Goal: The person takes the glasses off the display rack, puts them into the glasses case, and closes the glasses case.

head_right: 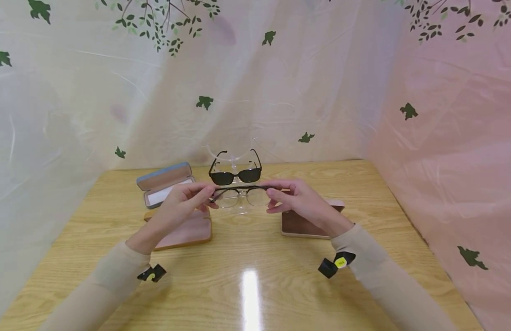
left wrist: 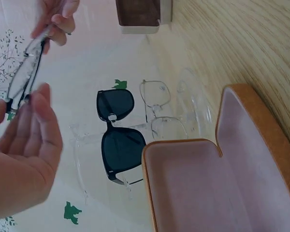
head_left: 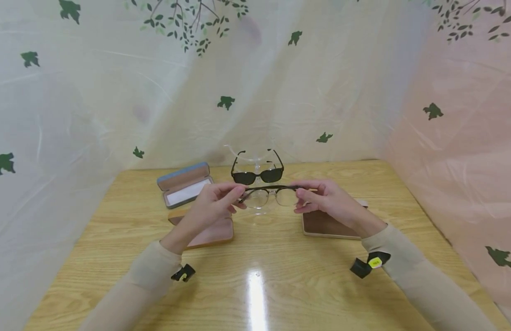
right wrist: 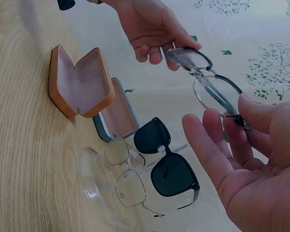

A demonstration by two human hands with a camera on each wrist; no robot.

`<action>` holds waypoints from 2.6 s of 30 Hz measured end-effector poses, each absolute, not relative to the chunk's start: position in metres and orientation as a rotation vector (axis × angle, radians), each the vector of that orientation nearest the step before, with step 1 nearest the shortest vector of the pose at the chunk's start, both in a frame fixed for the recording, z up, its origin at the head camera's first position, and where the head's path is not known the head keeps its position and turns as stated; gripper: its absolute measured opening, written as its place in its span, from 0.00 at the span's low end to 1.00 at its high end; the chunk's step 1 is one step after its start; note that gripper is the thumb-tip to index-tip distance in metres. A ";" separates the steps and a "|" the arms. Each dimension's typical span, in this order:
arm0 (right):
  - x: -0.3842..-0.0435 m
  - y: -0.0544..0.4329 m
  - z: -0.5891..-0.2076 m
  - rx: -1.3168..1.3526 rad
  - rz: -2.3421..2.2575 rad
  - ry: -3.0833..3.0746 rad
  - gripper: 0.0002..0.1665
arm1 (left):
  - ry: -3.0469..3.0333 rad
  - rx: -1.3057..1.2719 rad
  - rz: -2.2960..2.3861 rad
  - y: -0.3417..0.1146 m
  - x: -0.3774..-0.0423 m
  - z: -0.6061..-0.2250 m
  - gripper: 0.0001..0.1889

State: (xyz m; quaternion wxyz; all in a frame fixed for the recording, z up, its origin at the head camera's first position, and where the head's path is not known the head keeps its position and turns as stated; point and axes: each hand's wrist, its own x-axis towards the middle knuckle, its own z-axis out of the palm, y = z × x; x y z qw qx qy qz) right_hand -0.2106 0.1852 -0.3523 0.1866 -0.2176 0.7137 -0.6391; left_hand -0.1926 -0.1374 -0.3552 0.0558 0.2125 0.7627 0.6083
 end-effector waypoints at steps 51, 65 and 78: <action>-0.213 0.350 -0.450 -0.061 -1.752 2.188 0.21 | 1.951 0.122 1.792 0.035 -0.217 -0.454 0.15; -0.218 0.350 -0.458 0.043 -1.717 2.268 0.16 | 1.975 -0.008 1.757 0.040 -0.221 -0.454 0.09; -0.219 0.348 -0.459 0.051 -1.641 2.343 0.28 | 1.929 0.006 1.774 0.035 -0.222 -0.455 0.07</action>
